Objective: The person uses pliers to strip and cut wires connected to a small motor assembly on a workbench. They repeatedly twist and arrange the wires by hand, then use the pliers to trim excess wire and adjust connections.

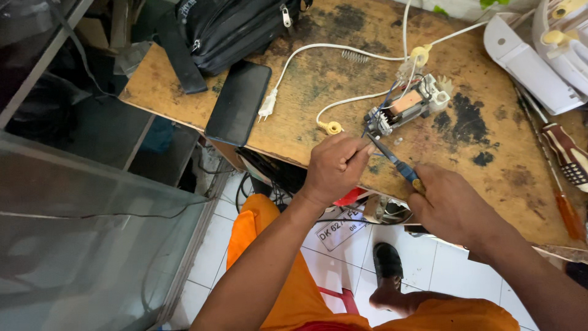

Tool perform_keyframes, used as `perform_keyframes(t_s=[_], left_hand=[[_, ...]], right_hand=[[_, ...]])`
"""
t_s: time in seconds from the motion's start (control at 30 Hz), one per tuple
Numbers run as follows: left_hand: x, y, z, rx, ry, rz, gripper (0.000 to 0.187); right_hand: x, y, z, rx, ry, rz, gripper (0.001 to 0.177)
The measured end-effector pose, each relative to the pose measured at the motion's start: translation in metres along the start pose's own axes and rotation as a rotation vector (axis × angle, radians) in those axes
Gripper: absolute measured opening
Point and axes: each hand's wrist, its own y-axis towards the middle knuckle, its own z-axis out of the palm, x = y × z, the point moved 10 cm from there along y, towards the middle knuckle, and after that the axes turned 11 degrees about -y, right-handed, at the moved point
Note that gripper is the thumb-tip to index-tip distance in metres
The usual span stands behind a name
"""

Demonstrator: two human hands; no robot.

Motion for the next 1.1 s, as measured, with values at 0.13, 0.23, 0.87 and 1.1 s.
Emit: perform_keyframes(t_s=[0.13, 0.23, 0.87, 1.1], left_hand=[[0.004, -0.003, 0.0, 0.011, -0.005, -0.014, 0.014], [0.004, -0.002, -0.002, 0.007, -0.008, -0.016, 0.015], [0.006, -0.002, -0.006, -0.027, -0.06, -0.09, 0.014], [0.004, -0.003, -0.005, -0.02, -0.035, -0.053, 0.017]], right_hand=[[-0.002, 0.002, 0.004, -0.034, -0.031, -0.017, 0.014], [-0.003, 0.003, 0.006, -0.003, -0.035, 0.006, 0.014], [0.009, -0.006, -0.009, -0.012, 0.038, -0.047, 0.016], [0.002, 0.0, 0.0, 0.004, 0.018, -0.005, 0.014]])
